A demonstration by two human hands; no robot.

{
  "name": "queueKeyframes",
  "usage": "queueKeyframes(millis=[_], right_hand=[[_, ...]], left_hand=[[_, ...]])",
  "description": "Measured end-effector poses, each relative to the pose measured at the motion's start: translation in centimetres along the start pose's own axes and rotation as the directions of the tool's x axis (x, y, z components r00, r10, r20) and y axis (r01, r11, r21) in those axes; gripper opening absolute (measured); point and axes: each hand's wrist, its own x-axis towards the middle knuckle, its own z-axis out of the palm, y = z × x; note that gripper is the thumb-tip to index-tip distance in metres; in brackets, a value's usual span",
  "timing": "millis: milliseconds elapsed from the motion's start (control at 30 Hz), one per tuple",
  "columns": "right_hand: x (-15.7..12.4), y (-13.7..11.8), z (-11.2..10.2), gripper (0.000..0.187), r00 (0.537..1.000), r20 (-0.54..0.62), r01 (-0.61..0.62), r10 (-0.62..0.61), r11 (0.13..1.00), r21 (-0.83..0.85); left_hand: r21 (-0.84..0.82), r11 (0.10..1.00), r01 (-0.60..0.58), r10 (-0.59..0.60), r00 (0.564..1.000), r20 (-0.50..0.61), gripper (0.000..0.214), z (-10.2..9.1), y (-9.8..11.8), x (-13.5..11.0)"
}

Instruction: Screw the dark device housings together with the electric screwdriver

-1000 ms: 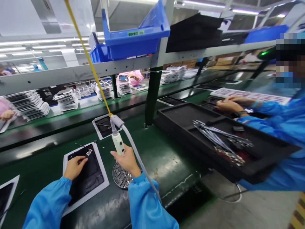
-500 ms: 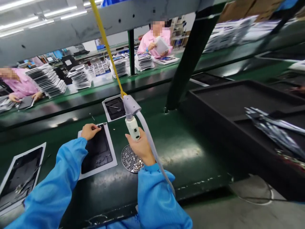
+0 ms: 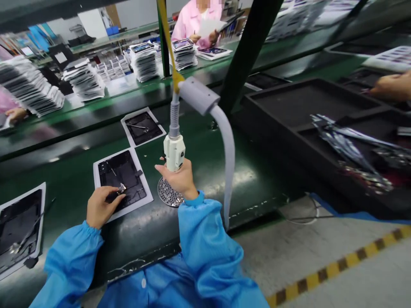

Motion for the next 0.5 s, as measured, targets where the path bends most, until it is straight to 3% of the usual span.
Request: queueKeyframes(millis=[67,167,267,500], right_hand=[[-0.4,0.1,0.4,0.032,1.000,0.000,-0.002,0.003,0.998,0.055],[-0.7,0.6,0.8,0.031,1.000,-0.007,0.022,-0.022,0.997,0.079],[-0.7,1.0,1.1,0.032,0.999,-0.023,0.034,-0.032,0.998,0.053],[-0.6,2.0,1.5,0.035,1.000,-0.005,-0.004,0.004,1.000,-0.006]], left_hand=[[0.072,0.961,-0.269,0.268,0.963,0.024,0.028,-0.1,0.7,-1.3],[0.177,0.867,-0.465,0.444,0.884,0.145,0.027,0.3,1.6,-2.5],[0.258,0.835,-0.487,0.470,0.874,0.126,0.030,1.4,1.8,-2.7],[0.162,0.847,-0.506,0.500,0.862,0.082,0.025,2.5,1.5,-2.9]])
